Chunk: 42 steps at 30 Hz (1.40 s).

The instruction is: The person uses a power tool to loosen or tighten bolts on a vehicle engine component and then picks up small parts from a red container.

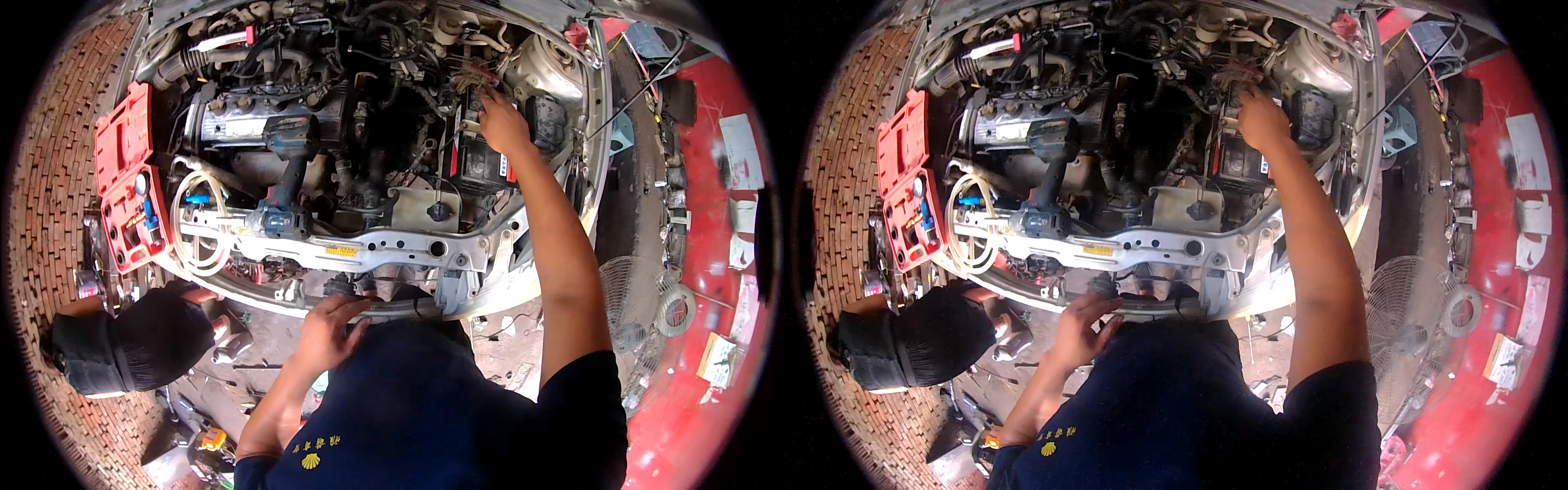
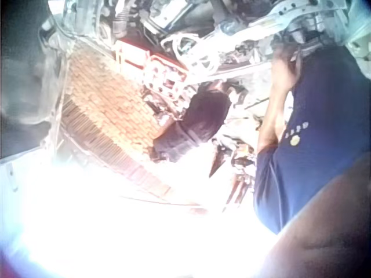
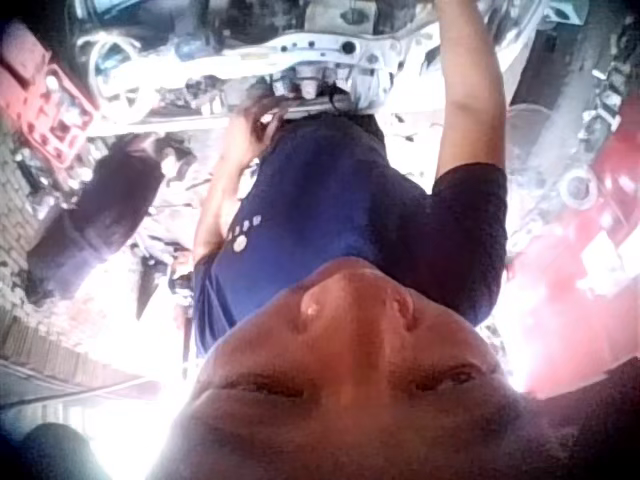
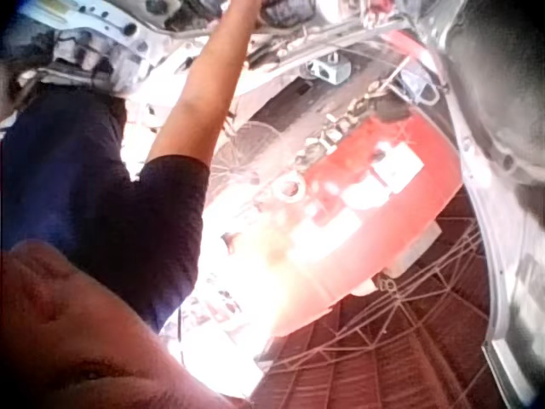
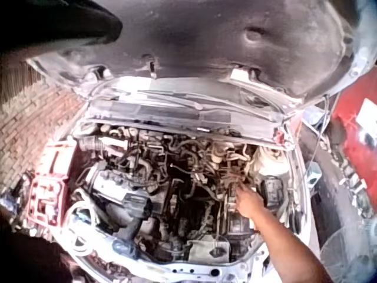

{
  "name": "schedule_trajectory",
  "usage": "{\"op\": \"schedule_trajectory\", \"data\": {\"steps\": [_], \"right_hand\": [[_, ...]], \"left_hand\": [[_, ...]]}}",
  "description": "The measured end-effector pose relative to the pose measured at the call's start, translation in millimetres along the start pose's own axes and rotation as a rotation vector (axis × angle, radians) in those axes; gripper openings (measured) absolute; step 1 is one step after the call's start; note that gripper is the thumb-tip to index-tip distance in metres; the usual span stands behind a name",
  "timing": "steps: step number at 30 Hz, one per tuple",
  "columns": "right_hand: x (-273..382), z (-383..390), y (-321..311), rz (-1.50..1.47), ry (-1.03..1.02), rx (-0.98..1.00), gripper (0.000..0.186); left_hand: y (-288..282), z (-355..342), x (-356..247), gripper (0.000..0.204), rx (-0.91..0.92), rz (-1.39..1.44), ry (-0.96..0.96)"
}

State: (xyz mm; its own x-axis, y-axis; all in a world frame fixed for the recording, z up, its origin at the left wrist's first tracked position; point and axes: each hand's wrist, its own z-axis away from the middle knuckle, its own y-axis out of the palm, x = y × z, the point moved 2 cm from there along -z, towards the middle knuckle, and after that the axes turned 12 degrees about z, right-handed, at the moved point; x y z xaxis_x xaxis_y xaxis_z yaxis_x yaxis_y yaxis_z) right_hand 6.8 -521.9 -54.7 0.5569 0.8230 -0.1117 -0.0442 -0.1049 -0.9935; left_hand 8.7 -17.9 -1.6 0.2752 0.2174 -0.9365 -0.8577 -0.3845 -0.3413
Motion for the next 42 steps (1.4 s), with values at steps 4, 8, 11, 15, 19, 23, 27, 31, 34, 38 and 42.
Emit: {"op": "schedule_trajectory", "data": {"steps": [4,8,11,15,19,23,27,31,34,38,42], "right_hand": [[17.4,-11.8,1.7,0.053,0.011,0.119,0.047],[9.4,-28.9,-5.2,0.12,-0.057,0.178,0.034],[8.0,-23.2,-2.8,0.025,-0.004,0.054,0.031],[12.9,-25.0,3.7,0.004,0.015,0.041,0.032],[-11.3,-25.5,13.3,-0.038,-0.066,0.002,0.027],[-7.3,-40.1,12.6,0.031,-0.145,0.167,0.033],[-35.1,-43.7,3.9,-0.038,-0.155,0.105,0.035],[-44.0,-53.1,-15.1,-0.06,-0.265,0.186,0.037],[-53.1,-65.5,-15.2,-0.09,-0.248,0.21,0.038],[-29.8,-60.9,-37.5,-0.039,-0.278,0.255,0.036],[-59.6,-44.2,-36.7,-0.133,-0.231,0.041,0.038]], "left_hand": [[-21.4,9.0,8.5,0.027,-0.043,-0.064,-0.019],[-15.9,-4.2,13.3,0.027,-0.022,0.028,0.005],[-15.8,-9.6,16.3,0.027,-0.027,0.026,0.06],[-13.1,-4.5,25.4,0.028,-0.07,0.022,0.033],[-6.2,-9.8,23.8,0.028,-0.014,0.067,0.084],[-8.6,1.5,22.9,0.028,-0.022,0.077,-0.035],[-7.2,-2.4,16.9,0.027,-0.043,0.113,-0.071],[-7.6,-7.8,17.6,0.025,-0.03,0.076,-0.105],[-9.0,-17.3,15.8,0.024,-0.036,0.086,-0.083],[-7.3,-18.2,19.0,0.026,-0.049,0.086,-0.1],[-6.0,-29.2,16.4,0.027,-0.016,0.1,-0.102]]}}
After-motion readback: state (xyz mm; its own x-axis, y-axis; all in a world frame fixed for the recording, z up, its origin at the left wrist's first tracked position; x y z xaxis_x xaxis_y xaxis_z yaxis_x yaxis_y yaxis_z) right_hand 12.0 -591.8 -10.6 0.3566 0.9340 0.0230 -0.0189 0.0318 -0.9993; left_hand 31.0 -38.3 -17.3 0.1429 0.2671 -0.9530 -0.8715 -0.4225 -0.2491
